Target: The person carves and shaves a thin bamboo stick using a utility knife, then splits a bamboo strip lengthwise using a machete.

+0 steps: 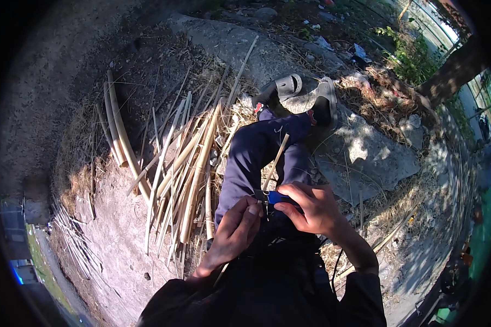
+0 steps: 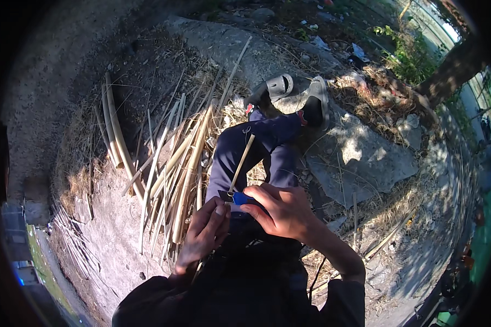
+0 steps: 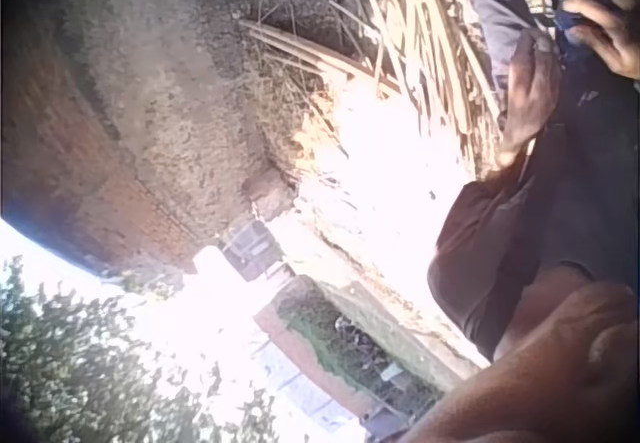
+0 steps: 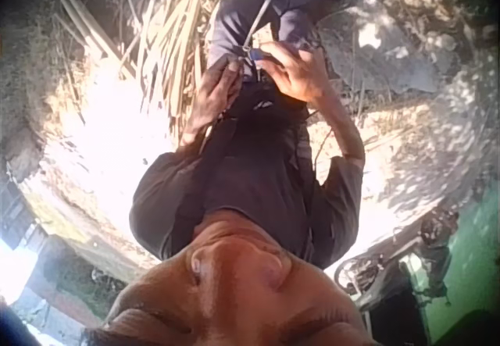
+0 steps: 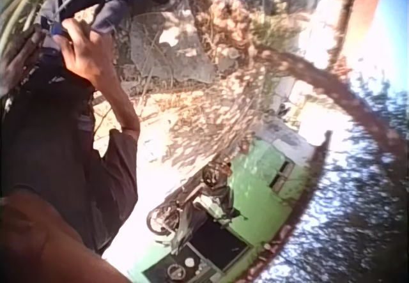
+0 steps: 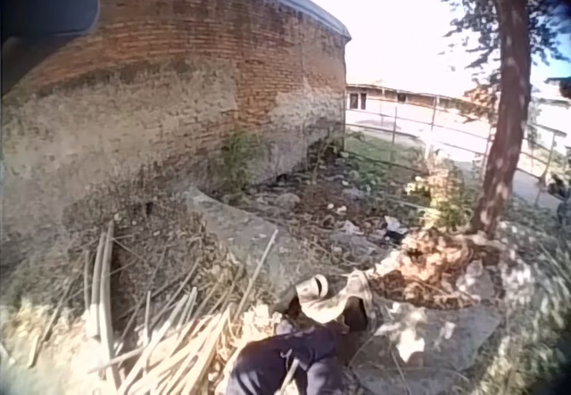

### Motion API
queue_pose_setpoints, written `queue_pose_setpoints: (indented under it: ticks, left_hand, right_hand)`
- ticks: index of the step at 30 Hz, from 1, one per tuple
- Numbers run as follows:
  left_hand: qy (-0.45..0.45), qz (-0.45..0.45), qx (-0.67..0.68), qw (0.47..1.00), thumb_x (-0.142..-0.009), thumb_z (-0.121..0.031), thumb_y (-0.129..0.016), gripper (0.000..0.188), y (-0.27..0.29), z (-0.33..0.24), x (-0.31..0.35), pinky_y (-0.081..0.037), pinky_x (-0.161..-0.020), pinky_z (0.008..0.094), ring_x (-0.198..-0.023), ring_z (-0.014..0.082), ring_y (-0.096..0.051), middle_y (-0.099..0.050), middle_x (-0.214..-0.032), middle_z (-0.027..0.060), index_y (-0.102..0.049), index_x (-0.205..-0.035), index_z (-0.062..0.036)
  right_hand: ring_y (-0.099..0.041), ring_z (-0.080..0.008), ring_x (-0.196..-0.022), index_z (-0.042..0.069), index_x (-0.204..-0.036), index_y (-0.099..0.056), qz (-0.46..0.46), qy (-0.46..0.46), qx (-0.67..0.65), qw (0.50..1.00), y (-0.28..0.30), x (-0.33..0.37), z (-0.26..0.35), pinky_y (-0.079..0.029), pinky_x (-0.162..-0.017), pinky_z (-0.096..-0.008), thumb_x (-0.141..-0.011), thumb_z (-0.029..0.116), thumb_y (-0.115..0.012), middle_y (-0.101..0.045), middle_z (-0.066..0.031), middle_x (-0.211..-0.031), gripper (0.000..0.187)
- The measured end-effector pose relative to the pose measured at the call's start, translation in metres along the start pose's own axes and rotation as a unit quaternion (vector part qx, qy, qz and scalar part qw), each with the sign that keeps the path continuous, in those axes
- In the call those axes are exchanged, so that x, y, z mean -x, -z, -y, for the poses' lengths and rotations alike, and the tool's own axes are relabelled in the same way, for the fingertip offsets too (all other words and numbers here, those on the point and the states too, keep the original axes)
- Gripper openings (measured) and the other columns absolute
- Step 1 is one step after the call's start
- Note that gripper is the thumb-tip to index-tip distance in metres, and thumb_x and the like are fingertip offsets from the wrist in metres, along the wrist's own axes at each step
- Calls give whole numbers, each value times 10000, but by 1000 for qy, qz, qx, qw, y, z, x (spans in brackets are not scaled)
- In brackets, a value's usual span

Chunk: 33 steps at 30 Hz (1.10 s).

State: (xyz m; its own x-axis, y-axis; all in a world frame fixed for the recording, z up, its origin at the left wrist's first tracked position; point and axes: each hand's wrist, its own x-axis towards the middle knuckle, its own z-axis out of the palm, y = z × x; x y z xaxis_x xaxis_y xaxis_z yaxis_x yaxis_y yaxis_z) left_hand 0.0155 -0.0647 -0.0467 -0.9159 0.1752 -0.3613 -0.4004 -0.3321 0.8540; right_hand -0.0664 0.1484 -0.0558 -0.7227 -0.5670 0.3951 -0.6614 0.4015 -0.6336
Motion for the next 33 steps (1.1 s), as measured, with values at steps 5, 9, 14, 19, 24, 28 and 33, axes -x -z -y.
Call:
queue_pose_setpoints:
  ticks: [5,9,14,19,24,28,33]
  left_hand:
    - [0,35,20,999,-1164,-206,-433,221,0,-7,3,-244,-500,205,-545,8,-324,-398,-663,-81,-546,-1058,-48]
    - [-39,27,-7,999,-1164,-201,-431,238,-2,-4,4,-251,-516,208,-557,5,-320,-414,-659,-75,-556,-1042,-39]
    - [-90,-7,-99,991,-1154,-221,-456,255,-4,0,3,-248,-496,237,-541,17,-313,-404,-626,-63,-568,-1023,-33]
    - [-109,-58,-232,965,-1133,-150,-470,236,-5,-2,4,-297,-529,244,-578,18,-365,-446,-640,-54,-586,-980,-14]
    - [-111,-53,-286,950,-1090,-51,-514,113,-5,-2,6,-365,-521,289,-547,62,-461,-513,-620,26,-593,-1025,-5]
    - [-109,-67,-337,933,-1078,-39,-535,80,-7,1,7,-408,-534,301,-547,99,-503,-540,-635,53,-596,-1040,-4]
    - [-128,-42,-317,939,-1068,-33,-552,57,0,7,10,-427,-531,323,-537,134,-528,-551,-643,66,-595,-1055,2]
  right_hand:
    - [-745,-254,-701,76,-1130,-697,1,7,-21,1000,-1,5,0,-567,-574,-337,-956,268,-777,-757,-69,-917,271]
    - [-750,-252,-713,68,-1127,-702,-11,4,-36,999,-5,6,-1,-570,-583,-337,-967,270,-764,-761,-76,-928,265]
    - [-752,-254,-710,67,-1105,-719,-19,4,-38,999,-8,5,-3,-573,-581,-338,-971,285,-755,-770,-84,-930,258]
    - [-751,-257,-702,64,-1096,-723,-22,10,-13,1000,-8,4,-7,-574,-577,-342,-960,276,-766,-774,-88,-927,256]
    - [-745,-294,-677,30,-1087,-712,-88,-37,25,995,-3,-1,-24,-575,-569,-360,-947,201,-775,-771,-128,-901,230]
    - [-737,-348,-669,16,-1097,-706,-105,-29,62,992,7,-13,-58,-575,-587,-404,-952,195,-767,-775,-160,-925,238]
    - [-709,-439,-794,74,-1132,-705,-79,-317,146,934,35,-28,-111,-528,-660,-483,-1040,360,-665,-729,-226,-862,303]
